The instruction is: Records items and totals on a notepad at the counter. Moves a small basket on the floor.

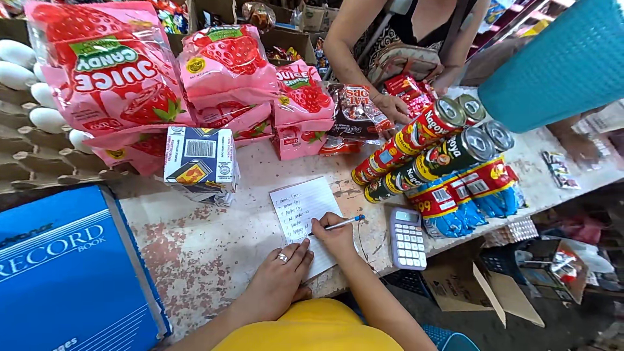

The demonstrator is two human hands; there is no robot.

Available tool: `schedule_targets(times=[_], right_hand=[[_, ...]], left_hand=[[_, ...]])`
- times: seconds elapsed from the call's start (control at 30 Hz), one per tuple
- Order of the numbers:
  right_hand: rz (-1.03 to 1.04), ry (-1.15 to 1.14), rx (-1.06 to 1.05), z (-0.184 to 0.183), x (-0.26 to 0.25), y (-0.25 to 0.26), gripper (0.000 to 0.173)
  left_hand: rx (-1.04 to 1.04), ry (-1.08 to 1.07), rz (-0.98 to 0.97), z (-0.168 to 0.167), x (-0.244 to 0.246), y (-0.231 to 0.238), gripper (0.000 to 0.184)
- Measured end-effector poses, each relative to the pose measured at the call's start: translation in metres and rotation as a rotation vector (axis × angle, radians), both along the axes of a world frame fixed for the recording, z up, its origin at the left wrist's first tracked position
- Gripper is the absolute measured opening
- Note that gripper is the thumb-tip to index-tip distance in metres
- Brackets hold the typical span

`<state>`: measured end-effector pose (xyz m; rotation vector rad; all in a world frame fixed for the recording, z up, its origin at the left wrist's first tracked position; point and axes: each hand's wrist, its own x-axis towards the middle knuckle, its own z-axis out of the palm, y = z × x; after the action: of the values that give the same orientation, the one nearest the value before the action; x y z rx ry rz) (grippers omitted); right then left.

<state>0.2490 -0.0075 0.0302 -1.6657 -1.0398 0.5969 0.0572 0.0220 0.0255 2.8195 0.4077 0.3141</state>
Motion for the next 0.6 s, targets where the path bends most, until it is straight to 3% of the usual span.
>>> schedule_targets(times=[0.6], right_hand=[[-0.01, -0.04, 0.008, -0.0033, -0.001, 0.0019, 0.027]], left_hand=[[0.007, -0.031, 0.008, -0.0041, -0.0011, 0.0011, 0.062]])
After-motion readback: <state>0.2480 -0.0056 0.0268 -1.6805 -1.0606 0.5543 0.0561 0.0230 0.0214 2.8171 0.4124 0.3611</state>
